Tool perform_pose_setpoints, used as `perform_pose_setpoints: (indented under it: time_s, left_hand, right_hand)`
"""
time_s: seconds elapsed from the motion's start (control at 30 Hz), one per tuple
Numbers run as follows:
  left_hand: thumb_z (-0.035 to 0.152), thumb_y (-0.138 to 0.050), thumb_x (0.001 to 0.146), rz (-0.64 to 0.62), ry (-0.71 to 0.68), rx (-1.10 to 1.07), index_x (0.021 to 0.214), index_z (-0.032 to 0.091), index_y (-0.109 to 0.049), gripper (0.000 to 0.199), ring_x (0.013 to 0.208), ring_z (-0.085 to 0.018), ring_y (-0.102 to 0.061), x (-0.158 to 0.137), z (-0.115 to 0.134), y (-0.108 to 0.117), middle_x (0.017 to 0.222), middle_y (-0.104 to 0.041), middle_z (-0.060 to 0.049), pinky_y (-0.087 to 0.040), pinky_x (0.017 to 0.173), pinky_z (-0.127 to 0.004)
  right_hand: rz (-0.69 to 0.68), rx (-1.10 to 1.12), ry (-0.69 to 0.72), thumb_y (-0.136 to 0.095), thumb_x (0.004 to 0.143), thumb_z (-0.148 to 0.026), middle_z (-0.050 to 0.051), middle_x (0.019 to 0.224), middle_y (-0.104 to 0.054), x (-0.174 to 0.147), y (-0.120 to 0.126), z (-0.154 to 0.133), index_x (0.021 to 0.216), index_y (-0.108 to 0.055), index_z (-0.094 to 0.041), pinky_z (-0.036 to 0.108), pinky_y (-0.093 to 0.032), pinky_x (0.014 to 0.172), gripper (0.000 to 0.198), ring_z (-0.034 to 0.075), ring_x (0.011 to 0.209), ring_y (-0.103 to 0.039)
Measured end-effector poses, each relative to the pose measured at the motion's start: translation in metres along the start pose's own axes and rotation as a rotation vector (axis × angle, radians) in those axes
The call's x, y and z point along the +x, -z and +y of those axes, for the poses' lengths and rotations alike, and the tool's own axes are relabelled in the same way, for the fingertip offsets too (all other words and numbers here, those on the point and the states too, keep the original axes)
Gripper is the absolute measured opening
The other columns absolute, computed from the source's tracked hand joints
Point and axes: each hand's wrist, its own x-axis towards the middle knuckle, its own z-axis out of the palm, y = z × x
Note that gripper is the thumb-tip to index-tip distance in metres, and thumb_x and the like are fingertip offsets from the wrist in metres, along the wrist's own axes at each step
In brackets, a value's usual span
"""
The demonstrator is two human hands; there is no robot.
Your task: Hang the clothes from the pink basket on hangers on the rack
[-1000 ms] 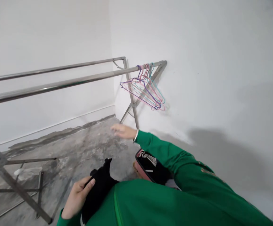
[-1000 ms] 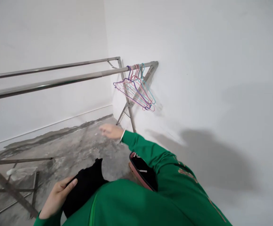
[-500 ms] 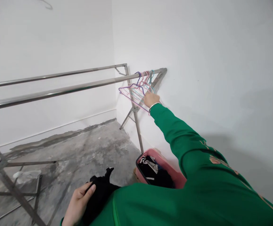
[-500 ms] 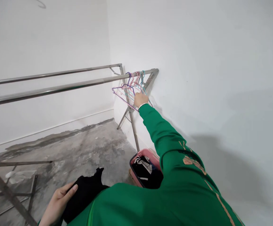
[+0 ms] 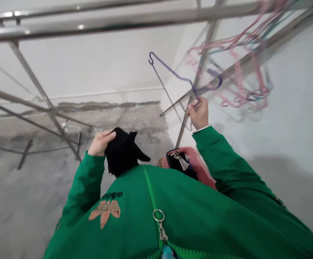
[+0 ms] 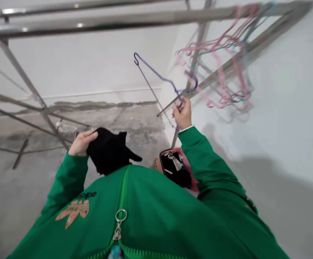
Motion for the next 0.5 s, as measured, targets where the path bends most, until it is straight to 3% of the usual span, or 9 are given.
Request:
perform_pose_setpoints:
  time_s: [0.13, 0.23, 0.33, 0.4, 0.47, 0.5]
  left_hand:
    - [0.037, -0.087, 0.052, -0.045, -0.047, -0.014, 0.080, 0.012, -0.074, 0.040, 0.080, -0.026, -0.072, 0.015, 0.012, 0.011, 0.069, -0.072, -0.007, -0.060, 0.075, -0.032]
    - [0.029, -0.083, 0.061, -0.051, -0.058, 0.024, 0.081, 0.010, -0.073, 0.029, 0.080, -0.026, -0.072, 0.021, 0.024, 0.016, 0.070, -0.072, -0.006, -0.060, 0.077, -0.034]
    - [0.021, -0.077, 0.070, -0.069, -0.078, 0.088, 0.086, 0.009, -0.073, 0.021, 0.082, -0.025, -0.072, 0.023, 0.037, 0.016, 0.074, -0.072, -0.007, -0.060, 0.081, -0.037]
    - [0.016, -0.072, 0.074, -0.115, -0.061, 0.133, 0.089, 0.008, -0.072, 0.017, 0.082, -0.024, -0.072, 0.022, 0.045, 0.010, 0.077, -0.072, -0.007, -0.059, 0.081, -0.038]
    - [0.011, -0.069, 0.075, -0.196, -0.021, 0.181, 0.091, 0.008, -0.072, 0.016, 0.081, -0.023, -0.072, 0.020, 0.052, -0.001, 0.079, -0.072, -0.007, -0.059, 0.080, -0.037]
    - [0.008, -0.068, 0.074, -0.239, 0.002, 0.209, 0.091, 0.007, -0.071, 0.017, 0.081, -0.024, -0.072, 0.021, 0.054, -0.007, 0.079, -0.072, -0.007, -0.059, 0.079, -0.037]
  right_hand:
    - [-0.241, 0.396, -0.269, -0.072, 0.069, -0.052, -0.011, 0.051, -0.034, -0.058, -0.047, -0.017, 0.101, -0.054, -0.023, 0.019, -0.016, 0.034, 0.047, 0.005, 0.036, -0.023]
    - [-0.328, 0.540, -0.295, -0.072, 0.070, -0.055, -0.010, 0.044, -0.029, -0.065, -0.044, -0.031, 0.085, -0.061, -0.021, 0.019, -0.011, 0.035, 0.038, 0.005, 0.035, -0.019]
    - [-0.431, 0.604, -0.193, -0.074, 0.067, -0.057, -0.008, 0.041, -0.032, -0.054, -0.021, -0.040, 0.071, -0.064, -0.022, 0.022, -0.019, 0.036, 0.036, 0.006, 0.036, -0.022]
    - [-0.518, 0.588, -0.104, -0.077, 0.065, -0.056, -0.002, 0.051, -0.047, -0.047, -0.012, -0.051, 0.065, -0.066, -0.022, 0.025, -0.035, 0.043, 0.035, 0.010, 0.045, -0.041]
    - [-0.650, 0.543, -0.047, -0.079, 0.064, -0.052, 0.005, 0.080, -0.064, -0.042, -0.017, -0.070, 0.062, -0.068, -0.021, 0.031, -0.050, 0.065, 0.033, 0.016, 0.074, -0.060]
    - [-0.738, 0.520, -0.028, -0.080, 0.063, -0.049, 0.007, 0.097, -0.066, -0.041, -0.025, -0.081, 0.062, -0.069, -0.020, 0.035, -0.052, 0.078, 0.031, 0.019, 0.092, -0.062]
